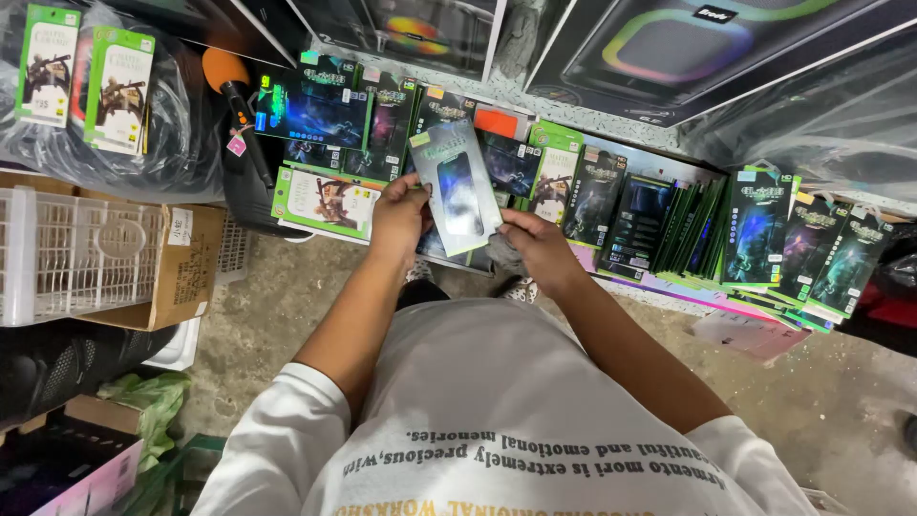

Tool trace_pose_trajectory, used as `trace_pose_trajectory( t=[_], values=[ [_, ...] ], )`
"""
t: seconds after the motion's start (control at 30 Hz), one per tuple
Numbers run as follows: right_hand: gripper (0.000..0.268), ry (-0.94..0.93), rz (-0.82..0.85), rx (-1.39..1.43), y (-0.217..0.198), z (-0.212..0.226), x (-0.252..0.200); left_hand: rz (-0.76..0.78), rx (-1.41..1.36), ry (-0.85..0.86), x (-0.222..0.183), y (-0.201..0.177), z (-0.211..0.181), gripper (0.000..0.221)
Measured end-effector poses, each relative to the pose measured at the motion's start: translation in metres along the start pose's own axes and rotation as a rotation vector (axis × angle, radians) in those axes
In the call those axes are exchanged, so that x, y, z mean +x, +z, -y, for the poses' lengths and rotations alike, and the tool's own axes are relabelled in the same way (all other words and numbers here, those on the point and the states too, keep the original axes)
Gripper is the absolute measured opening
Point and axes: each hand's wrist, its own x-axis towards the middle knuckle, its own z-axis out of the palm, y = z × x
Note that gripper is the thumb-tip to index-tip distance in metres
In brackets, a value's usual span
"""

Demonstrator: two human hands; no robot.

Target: The person wipes packages of tempered glass with a cloth and organizes them on a shelf next to speaker boxes.

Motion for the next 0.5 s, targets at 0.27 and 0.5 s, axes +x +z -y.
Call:
trace_pose_trajectory(
  t=[0.27,0.5],
  values=[
    [0.034,0.015,0.046,0.212,0.001,-0.015,0.015,0.039,0.068,-0.086,-0.003,-0.017,-0.022,0.039],
    [0.034,0.122,0.078,0.324,0.013,0.002,0.006,0.163,0.027,-0.029,0.009,-0.029,-0.023,0.045]
  ],
)
